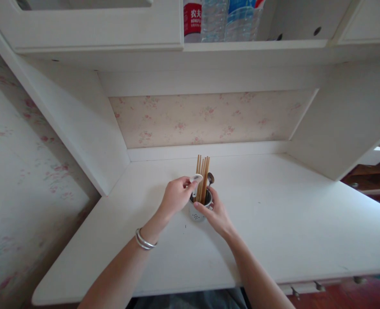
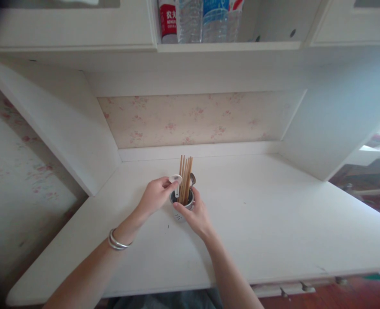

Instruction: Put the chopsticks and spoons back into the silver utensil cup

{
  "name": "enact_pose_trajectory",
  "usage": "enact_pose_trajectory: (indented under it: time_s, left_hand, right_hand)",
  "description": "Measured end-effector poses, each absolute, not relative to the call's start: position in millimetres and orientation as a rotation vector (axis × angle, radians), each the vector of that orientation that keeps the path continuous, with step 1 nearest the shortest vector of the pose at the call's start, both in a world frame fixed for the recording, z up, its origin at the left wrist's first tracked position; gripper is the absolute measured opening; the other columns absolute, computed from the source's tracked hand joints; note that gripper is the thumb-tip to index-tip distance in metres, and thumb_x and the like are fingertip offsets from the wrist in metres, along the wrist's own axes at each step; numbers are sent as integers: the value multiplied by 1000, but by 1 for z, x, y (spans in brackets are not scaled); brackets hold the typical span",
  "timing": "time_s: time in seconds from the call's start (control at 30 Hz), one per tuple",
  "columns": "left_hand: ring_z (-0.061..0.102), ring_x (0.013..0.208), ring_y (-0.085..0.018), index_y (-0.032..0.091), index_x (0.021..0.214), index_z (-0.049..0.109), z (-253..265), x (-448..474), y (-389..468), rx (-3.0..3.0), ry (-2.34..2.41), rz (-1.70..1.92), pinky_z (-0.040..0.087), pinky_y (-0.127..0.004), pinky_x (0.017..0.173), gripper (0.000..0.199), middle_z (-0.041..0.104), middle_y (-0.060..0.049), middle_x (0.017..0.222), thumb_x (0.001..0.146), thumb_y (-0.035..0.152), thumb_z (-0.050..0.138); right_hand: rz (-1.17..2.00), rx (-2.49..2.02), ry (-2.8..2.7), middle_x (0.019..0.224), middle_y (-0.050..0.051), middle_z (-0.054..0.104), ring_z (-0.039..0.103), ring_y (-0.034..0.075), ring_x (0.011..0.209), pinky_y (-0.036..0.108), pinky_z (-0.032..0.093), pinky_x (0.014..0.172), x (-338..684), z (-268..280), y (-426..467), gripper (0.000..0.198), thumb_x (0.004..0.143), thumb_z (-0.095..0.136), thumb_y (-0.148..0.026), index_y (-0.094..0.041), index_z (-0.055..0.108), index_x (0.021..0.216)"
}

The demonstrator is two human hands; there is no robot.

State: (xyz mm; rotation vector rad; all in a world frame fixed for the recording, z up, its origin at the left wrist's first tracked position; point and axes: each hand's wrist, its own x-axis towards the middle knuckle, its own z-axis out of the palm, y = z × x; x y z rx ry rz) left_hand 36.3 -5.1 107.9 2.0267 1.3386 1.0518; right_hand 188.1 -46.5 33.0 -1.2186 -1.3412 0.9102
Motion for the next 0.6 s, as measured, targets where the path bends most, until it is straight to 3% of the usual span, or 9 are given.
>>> enact_pose_trajectory:
  time_s: [0.13, 0.37, 0.6]
  left_hand:
    - [60, 89, -21, 20, 80, 74, 88, 45, -10, 2234, 1480, 1042, 41, -31, 87, 33, 69, -7, 86, 87, 44, 52]
    - [58, 86, -20, 22, 87, 76, 78, 40, -9, 2185, 1490, 908, 43, -31, 84, 30, 64, -6, 84, 85, 43, 55]
    - [58, 82, -16, 21, 103, 71, 73, 32, -15, 1978, 1369, 1080, 46, -28, 82, 32, 61, -5, 94, 80, 42, 63]
  right_hand:
    - [899, -1205, -1366, 124, 7, 61, 59, 26, 110, 43, 47, 94, 189, 33, -46, 73, 73, 73, -45, -25, 41, 136]
    - [905, -1233, -1357, 121, 7, 63, 60, 26, 108, 43, 48, 91, 189, 33, -47, 75, 71, 74, -45, -24, 41, 135]
    - [891, -1231, -1379, 127, 7, 59, 57, 27, 112, 43, 49, 90, 190, 37, -49, 75, 72, 73, -46, -27, 40, 136]
